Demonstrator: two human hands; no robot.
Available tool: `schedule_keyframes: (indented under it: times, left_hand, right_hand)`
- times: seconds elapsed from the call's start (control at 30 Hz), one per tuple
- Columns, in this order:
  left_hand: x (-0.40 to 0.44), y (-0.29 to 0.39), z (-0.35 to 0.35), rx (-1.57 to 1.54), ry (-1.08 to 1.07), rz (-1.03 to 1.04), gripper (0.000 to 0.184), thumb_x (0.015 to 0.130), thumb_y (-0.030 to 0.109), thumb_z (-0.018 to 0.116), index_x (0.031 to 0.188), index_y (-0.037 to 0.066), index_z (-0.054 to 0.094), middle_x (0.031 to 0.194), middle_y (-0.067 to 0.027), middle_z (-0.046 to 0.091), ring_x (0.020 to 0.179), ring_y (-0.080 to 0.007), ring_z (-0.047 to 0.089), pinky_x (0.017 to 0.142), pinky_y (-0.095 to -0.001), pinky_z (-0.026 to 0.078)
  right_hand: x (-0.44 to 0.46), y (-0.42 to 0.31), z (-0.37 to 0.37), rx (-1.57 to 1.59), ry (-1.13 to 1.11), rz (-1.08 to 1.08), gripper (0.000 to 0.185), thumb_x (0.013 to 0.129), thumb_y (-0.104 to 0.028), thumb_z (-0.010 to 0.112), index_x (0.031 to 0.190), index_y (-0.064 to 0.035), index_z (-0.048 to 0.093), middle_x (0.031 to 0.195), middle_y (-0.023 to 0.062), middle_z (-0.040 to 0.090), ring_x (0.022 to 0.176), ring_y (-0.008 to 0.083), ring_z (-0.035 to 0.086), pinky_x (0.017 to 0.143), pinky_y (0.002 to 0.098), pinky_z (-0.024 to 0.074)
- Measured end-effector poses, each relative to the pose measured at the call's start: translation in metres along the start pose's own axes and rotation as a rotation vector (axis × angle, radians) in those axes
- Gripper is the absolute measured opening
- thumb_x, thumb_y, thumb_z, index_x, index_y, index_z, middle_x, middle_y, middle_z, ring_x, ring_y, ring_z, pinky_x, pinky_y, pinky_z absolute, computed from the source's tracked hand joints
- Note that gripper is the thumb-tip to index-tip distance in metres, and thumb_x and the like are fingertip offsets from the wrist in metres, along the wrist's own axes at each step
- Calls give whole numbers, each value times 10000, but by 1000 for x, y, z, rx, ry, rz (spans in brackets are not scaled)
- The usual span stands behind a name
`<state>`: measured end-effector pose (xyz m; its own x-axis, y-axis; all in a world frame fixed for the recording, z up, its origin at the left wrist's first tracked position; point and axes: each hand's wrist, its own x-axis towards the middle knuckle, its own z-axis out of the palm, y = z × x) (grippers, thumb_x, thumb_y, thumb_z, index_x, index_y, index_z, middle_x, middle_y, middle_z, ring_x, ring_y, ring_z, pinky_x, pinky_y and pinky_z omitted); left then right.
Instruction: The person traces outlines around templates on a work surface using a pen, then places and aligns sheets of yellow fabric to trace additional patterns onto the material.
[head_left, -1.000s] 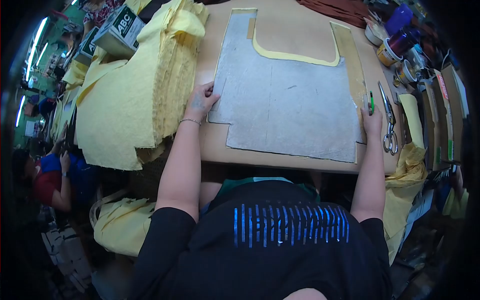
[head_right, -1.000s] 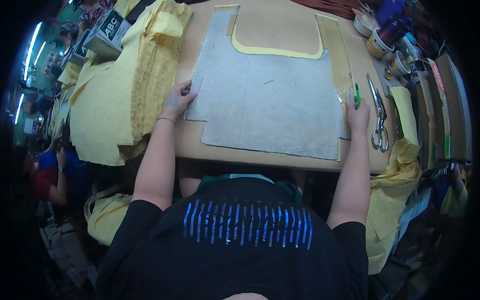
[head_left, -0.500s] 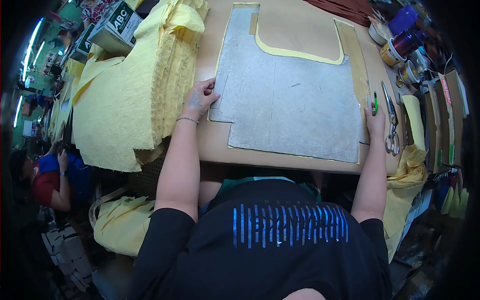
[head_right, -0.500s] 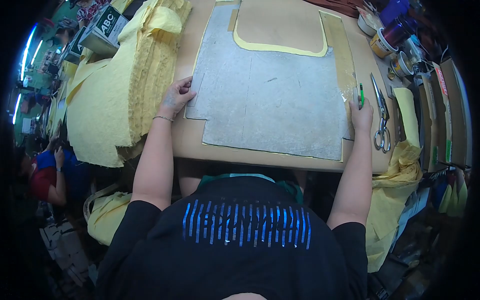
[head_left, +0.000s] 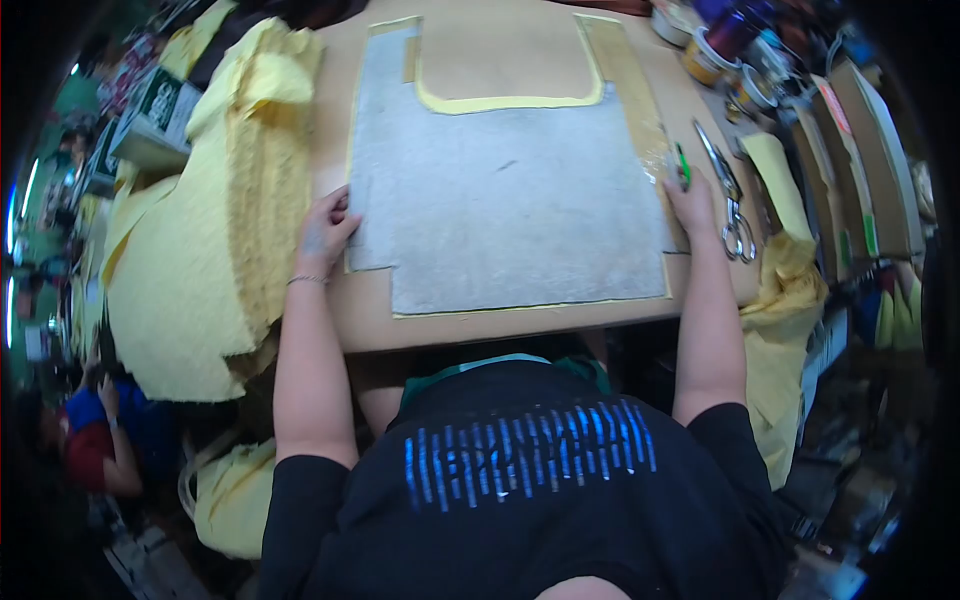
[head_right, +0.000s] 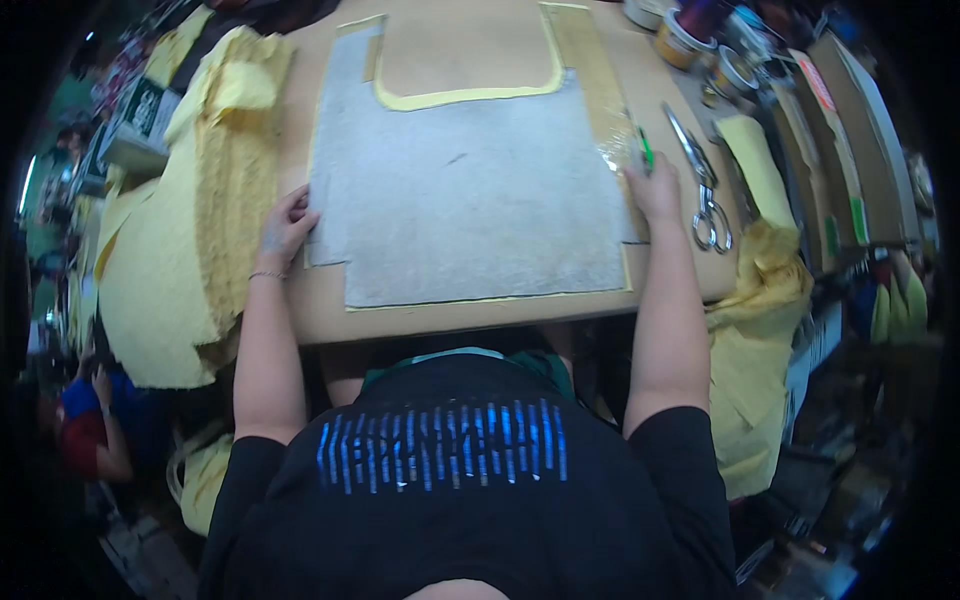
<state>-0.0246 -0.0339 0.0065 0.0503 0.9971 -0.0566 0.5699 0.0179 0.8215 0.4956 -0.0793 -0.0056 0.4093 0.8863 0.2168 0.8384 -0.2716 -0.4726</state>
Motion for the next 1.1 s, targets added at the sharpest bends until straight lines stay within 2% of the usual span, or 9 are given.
schedule_keyframes:
  times: [0.17,0.4,0.6,0.87,0.97,1.1]
  left_hand:
    - [5,-8,-1,-146,-69,-72,538,656,25,654,1161,15,470,978,-67,528,795,-114,515,733,-245,453]
    - [4,-9,-1,-166,-61,-66,572,646,48,684,1173,25,462,988,-73,526,824,-128,509,766,-255,446]
    - [-1,1,-1,-38,-26,-85,576,643,55,689,1176,59,472,978,-78,508,861,-148,482,804,-264,424]
    - [-3,0,1,-19,-18,-42,570,647,63,672,1177,41,464,960,-91,494,864,-164,487,789,-275,425]
    - [3,-16,6,-87,-18,-5,574,644,62,671,1177,34,462,951,-85,482,836,-163,480,777,-271,425]
    - [-2,-7,8,98,48,52,560,657,76,665,1180,63,466,885,-76,460,766,-163,459,741,-269,425]
  right_hand:
    - [-1,-22,-25,79,-175,93,429,659,-259,677,952,-2,498,844,206,560,808,338,547,709,385,428]
    - [0,-18,-21,19,-189,90,430,683,-277,664,973,-10,491,852,207,550,806,333,548,713,390,426]
    - [-2,-20,-22,24,-170,79,417,696,-270,650,987,-17,492,877,212,538,853,343,531,739,394,419]
    - [-6,-22,-19,1,-102,61,413,704,-259,638,999,-15,483,913,230,520,868,368,512,752,408,417]
    - [-9,-22,-18,-25,-69,44,403,707,-259,634,984,-9,481,910,231,515,867,377,507,754,415,416]
    - [-9,-23,-16,-46,-71,37,398,708,-263,632,975,-10,478,906,227,510,872,383,503,758,420,413]
